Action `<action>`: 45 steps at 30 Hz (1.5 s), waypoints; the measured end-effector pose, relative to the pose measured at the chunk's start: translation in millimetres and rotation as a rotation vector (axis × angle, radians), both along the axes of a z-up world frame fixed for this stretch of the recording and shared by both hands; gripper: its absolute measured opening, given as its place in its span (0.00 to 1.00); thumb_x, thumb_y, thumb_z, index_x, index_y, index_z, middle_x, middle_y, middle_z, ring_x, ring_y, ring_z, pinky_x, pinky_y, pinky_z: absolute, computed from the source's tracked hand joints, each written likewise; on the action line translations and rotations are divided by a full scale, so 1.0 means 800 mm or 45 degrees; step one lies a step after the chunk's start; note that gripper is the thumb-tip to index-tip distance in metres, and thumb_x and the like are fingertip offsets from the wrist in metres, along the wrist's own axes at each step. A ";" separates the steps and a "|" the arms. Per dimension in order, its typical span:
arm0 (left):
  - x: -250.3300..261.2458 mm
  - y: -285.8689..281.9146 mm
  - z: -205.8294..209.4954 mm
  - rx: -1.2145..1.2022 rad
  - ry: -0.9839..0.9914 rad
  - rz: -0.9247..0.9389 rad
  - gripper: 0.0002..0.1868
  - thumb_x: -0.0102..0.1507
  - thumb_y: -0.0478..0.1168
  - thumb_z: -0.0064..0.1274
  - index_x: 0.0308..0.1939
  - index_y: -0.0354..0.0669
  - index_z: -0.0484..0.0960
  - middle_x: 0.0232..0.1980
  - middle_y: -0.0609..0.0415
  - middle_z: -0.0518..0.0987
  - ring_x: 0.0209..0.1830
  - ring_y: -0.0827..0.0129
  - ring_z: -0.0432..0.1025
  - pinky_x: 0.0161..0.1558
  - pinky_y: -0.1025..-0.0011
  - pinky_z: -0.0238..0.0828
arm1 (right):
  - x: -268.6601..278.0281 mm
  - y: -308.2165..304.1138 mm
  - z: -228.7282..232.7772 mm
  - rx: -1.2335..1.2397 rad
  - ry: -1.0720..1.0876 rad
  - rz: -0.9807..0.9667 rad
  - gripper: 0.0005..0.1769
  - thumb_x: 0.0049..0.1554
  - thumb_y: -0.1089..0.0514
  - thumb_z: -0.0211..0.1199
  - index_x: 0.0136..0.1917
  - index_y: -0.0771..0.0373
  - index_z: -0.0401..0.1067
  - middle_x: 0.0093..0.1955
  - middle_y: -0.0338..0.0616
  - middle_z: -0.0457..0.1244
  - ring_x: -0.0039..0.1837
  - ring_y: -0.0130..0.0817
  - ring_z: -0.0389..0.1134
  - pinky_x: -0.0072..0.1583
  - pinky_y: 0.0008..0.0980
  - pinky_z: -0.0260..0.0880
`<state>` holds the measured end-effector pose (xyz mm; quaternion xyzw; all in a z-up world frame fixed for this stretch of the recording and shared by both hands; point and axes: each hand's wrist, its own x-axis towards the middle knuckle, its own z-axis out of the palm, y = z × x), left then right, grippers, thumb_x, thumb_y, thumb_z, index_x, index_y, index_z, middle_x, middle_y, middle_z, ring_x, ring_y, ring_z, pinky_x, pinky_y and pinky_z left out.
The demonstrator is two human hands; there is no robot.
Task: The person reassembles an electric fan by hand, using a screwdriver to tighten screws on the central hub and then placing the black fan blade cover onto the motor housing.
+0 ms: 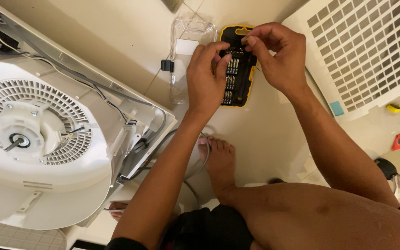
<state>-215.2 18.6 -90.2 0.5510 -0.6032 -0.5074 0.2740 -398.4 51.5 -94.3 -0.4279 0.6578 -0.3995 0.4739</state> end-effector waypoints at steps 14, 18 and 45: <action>-0.003 0.001 -0.004 0.015 -0.044 0.001 0.12 0.66 0.32 0.59 0.53 0.43 0.81 0.38 0.52 0.72 0.36 0.65 0.72 0.38 0.66 0.72 | -0.004 -0.003 -0.005 0.018 0.053 0.031 0.03 0.70 0.68 0.64 0.55 0.72 0.75 0.51 0.45 0.72 0.49 0.25 0.73 0.53 0.24 0.75; -0.003 0.002 -0.004 -0.013 -0.030 0.010 0.12 0.66 0.32 0.59 0.53 0.44 0.81 0.38 0.52 0.72 0.37 0.64 0.72 0.38 0.66 0.72 | -0.004 -0.006 -0.005 0.028 0.109 0.086 0.02 0.69 0.69 0.64 0.55 0.71 0.76 0.49 0.45 0.71 0.48 0.25 0.72 0.52 0.25 0.74; 0.006 -0.003 -0.001 0.073 0.035 -0.065 0.12 0.66 0.27 0.57 0.52 0.44 0.81 0.40 0.54 0.70 0.36 0.68 0.70 0.35 0.71 0.70 | -0.008 0.006 0.007 0.064 -0.095 0.057 0.03 0.70 0.70 0.61 0.57 0.70 0.73 0.55 0.46 0.71 0.53 0.27 0.73 0.57 0.27 0.77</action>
